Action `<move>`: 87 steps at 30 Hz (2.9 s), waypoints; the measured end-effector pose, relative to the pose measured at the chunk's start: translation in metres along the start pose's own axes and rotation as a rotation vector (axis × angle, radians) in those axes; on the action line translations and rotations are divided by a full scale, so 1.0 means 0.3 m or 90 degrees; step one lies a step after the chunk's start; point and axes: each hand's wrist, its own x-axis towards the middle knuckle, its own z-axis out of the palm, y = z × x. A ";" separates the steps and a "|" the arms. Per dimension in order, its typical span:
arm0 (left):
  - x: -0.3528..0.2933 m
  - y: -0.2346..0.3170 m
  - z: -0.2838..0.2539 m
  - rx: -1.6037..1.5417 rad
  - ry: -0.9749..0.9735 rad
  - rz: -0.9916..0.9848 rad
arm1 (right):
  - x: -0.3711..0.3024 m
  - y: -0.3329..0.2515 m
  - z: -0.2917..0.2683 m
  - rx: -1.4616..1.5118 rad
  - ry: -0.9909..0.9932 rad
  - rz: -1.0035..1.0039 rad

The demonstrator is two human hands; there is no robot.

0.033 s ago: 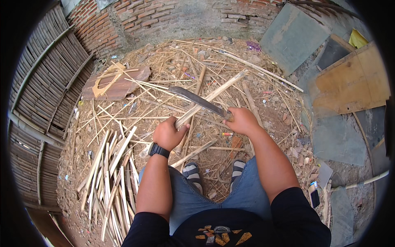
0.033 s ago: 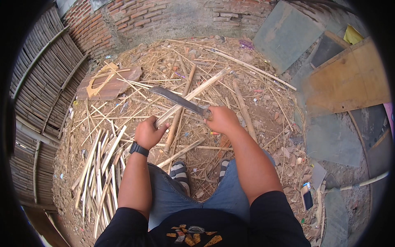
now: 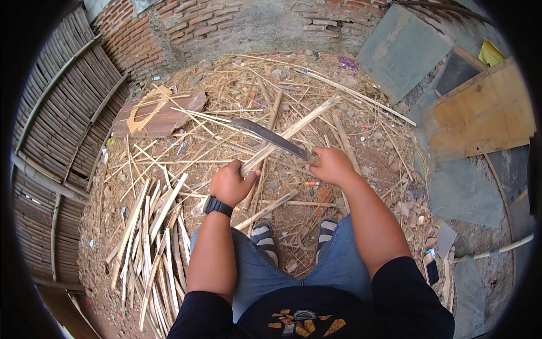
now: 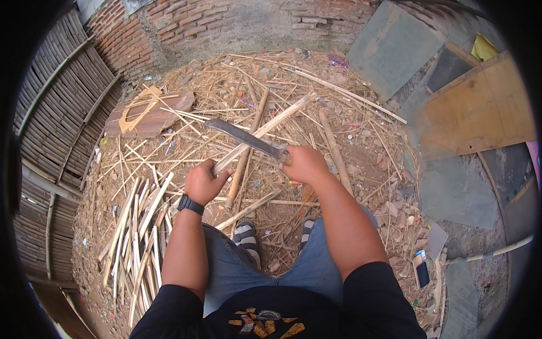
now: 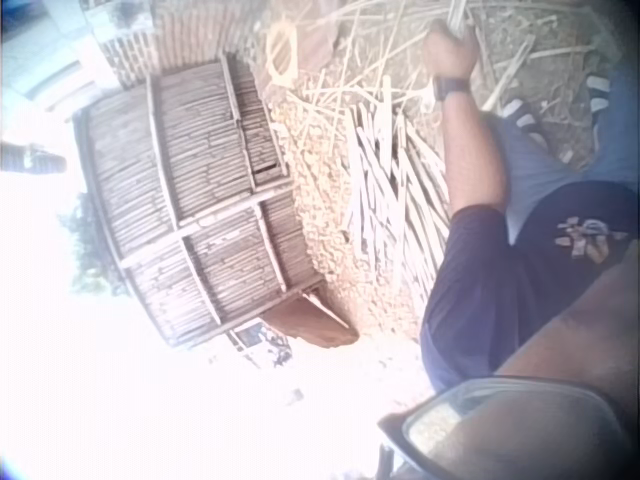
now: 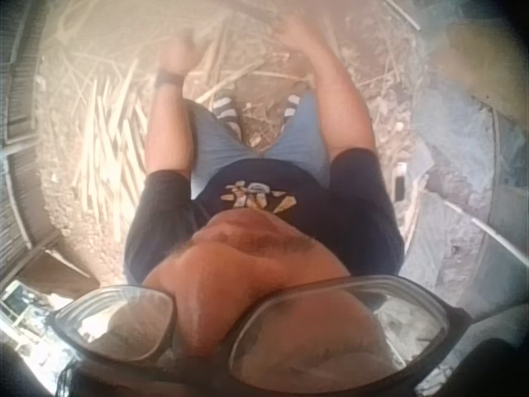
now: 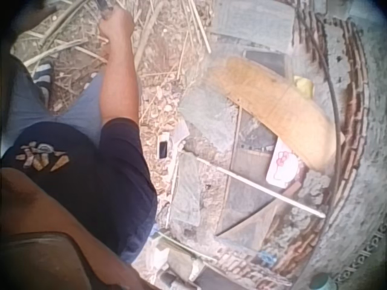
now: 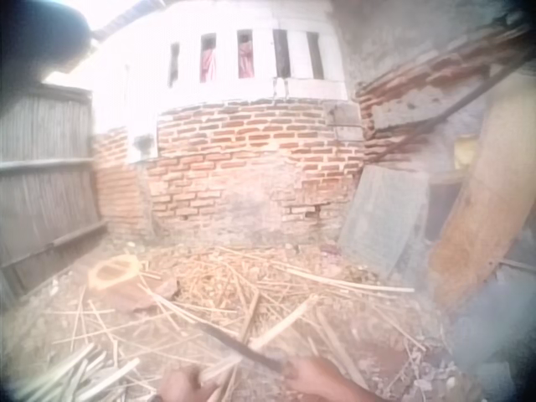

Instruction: The person sits on the ground and uses a curved knife to shave thin strips from a bamboo stick. They hold the stick with their left hand and pull the knife along its length with their right hand, creating a pile of bamboo shavings on the ground.

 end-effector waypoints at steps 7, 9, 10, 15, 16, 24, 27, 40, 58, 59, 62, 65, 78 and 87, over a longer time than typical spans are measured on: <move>-0.003 -0.010 0.007 0.014 -0.013 0.021 | -0.002 -0.019 0.005 0.014 -0.042 0.010; -0.004 -0.007 0.009 0.016 -0.021 0.026 | 0.003 -0.010 0.017 -0.003 -0.031 -0.003; -0.005 -0.002 0.007 0.018 -0.030 0.023 | 0.003 -0.008 0.019 -0.010 -0.030 -0.003; -0.005 0.001 0.011 0.022 -0.039 0.026 | 0.011 -0.006 0.027 0.003 -0.031 0.007; -0.005 -0.002 0.014 0.018 -0.035 0.029 | 0.010 -0.004 0.030 -0.001 -0.023 0.002; -0.001 0.005 0.003 0.042 -0.063 0.023 | 0.010 -0.015 0.022 -0.024 -0.056 0.018; -0.003 0.003 0.004 0.035 -0.060 0.029 | 0.014 -0.008 0.027 -0.028 -0.059 0.008; -0.007 -0.001 0.027 0.048 -0.074 0.070 | 0.004 -0.022 0.031 -0.034 -0.075 -0.026; -0.005 -0.006 0.044 0.062 -0.125 0.083 | 0.014 -0.002 0.082 -0.048 -0.080 -0.064; -0.008 -0.007 0.046 0.060 -0.130 0.086 | 0.012 -0.016 0.075 -0.049 -0.099 -0.055; -0.011 -0.002 0.043 0.076 -0.146 0.092 | 0.015 -0.023 0.079 -0.043 -0.132 -0.047; -0.012 -0.007 0.049 0.070 -0.144 0.103 | 0.015 -0.031 0.079 -0.049 -0.136 -0.040; -0.009 -0.009 0.009 -0.006 -0.065 0.048 | -0.024 -0.004 -0.023 0.017 -0.038 -0.001; -0.004 0.008 -0.022 -0.063 -0.048 -0.016 | 0.024 0.061 -0.073 0.094 0.162 0.041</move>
